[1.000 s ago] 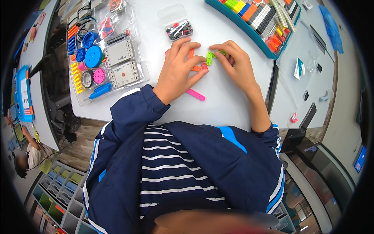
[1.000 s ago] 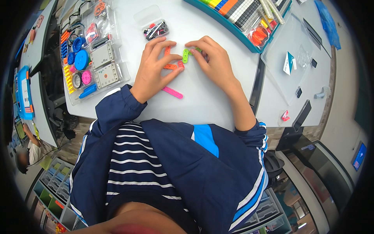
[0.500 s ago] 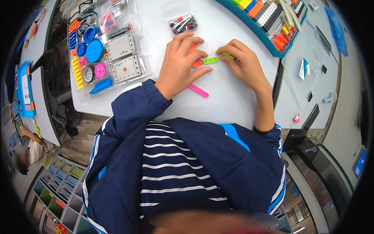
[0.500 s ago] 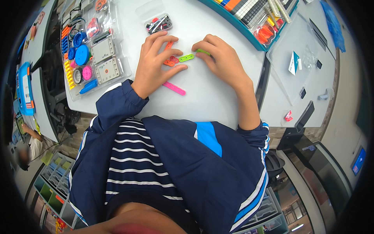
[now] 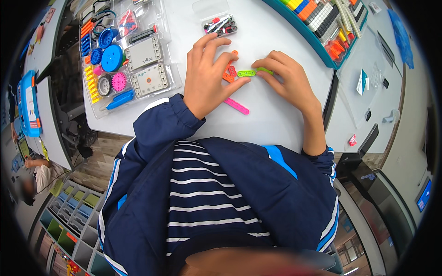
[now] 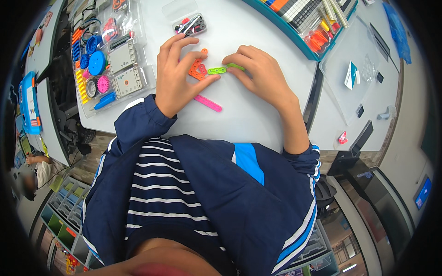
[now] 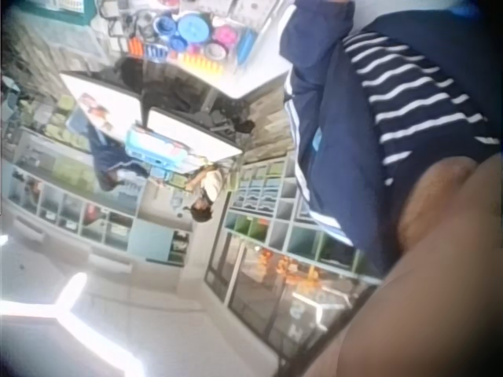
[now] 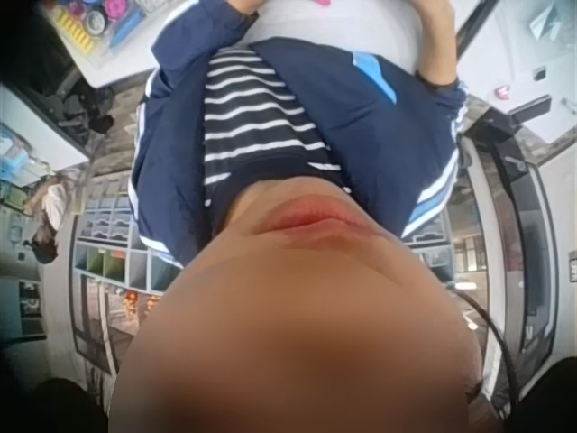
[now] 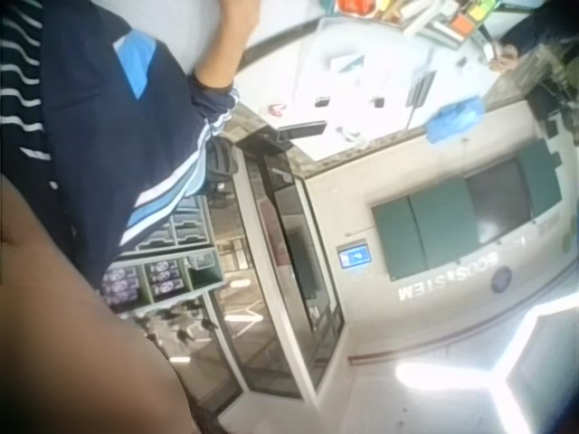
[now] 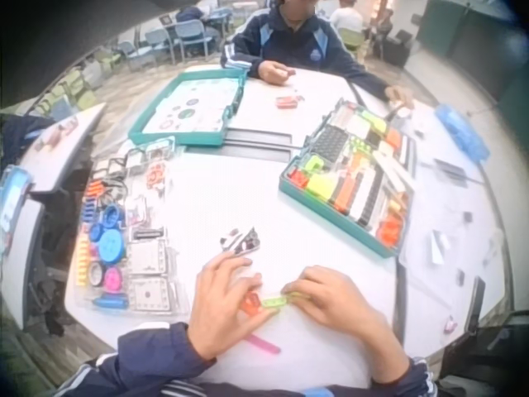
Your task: The person assembles colorful plastic beams and connectors from a VEX robotics kit. They select pink, orange, and green beams, join them into small structures, and add black connectors to secure joints. The assembly remains on the table throughout the clip.
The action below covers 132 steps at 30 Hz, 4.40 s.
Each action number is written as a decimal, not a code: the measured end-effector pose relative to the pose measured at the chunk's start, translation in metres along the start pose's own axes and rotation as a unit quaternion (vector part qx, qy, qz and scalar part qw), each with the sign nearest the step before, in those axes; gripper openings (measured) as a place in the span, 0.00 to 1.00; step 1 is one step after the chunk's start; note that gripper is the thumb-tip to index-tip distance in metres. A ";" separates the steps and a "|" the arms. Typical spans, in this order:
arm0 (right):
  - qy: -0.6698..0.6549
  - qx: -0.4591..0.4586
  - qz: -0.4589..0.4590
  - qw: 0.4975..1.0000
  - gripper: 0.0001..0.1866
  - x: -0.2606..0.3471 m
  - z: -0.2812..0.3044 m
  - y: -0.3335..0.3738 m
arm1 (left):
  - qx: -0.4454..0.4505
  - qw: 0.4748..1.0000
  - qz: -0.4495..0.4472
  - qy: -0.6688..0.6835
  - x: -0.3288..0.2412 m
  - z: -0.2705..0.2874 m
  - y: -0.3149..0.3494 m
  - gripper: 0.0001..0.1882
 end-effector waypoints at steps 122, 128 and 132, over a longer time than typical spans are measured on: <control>-0.211 -0.067 -0.144 0.965 0.13 0.005 -0.019 0.004 | 0.021 0.994 -0.050 0.093 0.001 -0.003 -0.001 0.21; -0.199 -0.083 -0.166 0.962 0.13 0.010 -0.021 0.003 | 0.020 0.994 -0.072 0.076 0.001 -0.004 -0.002 0.23; -0.182 -0.092 -0.158 0.966 0.11 0.011 -0.020 0.001 | 0.010 0.996 -0.075 0.045 0.002 -0.004 0.000 0.23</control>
Point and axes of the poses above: each hand's wrist, its own y-axis away from the middle knuckle, its own z-axis out of the back of the hand, x = y × z, the point moved 4 cm from there along -y, towards the middle knuckle, and after that the axes turned 11 degrees about y, right-handed, at the moved point
